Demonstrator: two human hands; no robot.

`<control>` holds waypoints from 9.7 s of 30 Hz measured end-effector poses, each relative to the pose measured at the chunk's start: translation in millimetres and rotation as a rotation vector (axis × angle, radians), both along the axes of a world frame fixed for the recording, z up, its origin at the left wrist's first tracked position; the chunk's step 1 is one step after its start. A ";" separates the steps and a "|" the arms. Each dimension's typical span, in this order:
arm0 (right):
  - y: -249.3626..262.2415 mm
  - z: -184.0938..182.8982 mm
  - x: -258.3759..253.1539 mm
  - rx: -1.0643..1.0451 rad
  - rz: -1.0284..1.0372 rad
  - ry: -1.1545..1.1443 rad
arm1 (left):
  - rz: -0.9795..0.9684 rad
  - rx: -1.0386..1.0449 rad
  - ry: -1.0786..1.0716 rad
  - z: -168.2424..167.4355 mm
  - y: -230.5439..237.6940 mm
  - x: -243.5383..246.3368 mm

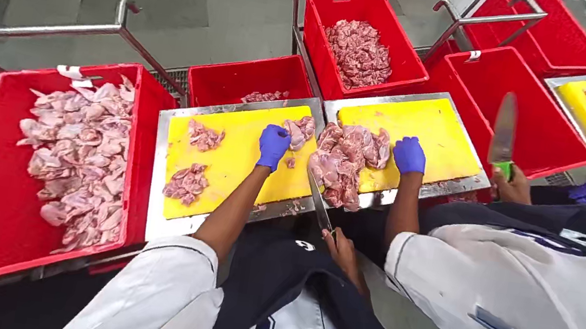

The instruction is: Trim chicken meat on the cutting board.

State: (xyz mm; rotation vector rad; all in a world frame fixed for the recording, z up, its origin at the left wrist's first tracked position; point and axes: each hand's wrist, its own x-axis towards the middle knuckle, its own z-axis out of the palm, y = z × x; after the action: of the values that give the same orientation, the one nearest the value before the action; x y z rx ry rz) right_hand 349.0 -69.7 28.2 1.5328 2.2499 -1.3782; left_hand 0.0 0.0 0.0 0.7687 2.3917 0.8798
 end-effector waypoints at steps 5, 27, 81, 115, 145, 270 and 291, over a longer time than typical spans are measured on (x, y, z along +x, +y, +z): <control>3.5 3.8 -20.5 -0.018 0.066 -0.014 | 0.125 0.166 -0.191 2.6 14.2 0.9; 6.1 6.8 -108.7 0.059 0.063 -0.236 | -0.517 0.190 0.174 -21.4 -170.0 -36.8; -37.4 40.8 -101.6 0.106 0.195 -0.545 | -0.010 0.040 0.067 10.1 -130.2 -71.6; 6.0 40.6 -157.1 0.085 0.327 -0.387 | -0.308 0.366 0.209 -26.0 -118.3 -20.1; -8.4 34.6 -113.2 0.196 0.020 -0.119 | -0.627 0.075 0.143 -11.6 -119.8 33.0; -5.5 9.1 -96.8 -0.124 -0.047 0.016 | -0.140 0.139 0.075 -7.5 -105.0 -17.7; -10.2 6.1 1.7 -0.139 0.028 -0.159 | -1.273 -0.268 -0.287 54.8 -67.1 29.7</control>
State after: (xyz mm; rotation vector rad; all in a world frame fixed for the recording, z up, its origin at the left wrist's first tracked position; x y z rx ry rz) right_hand 350.7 -79.9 34.2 1.5033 2.0306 -1.3232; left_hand 29.7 -67.1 54.8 1.5862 1.2641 0.0984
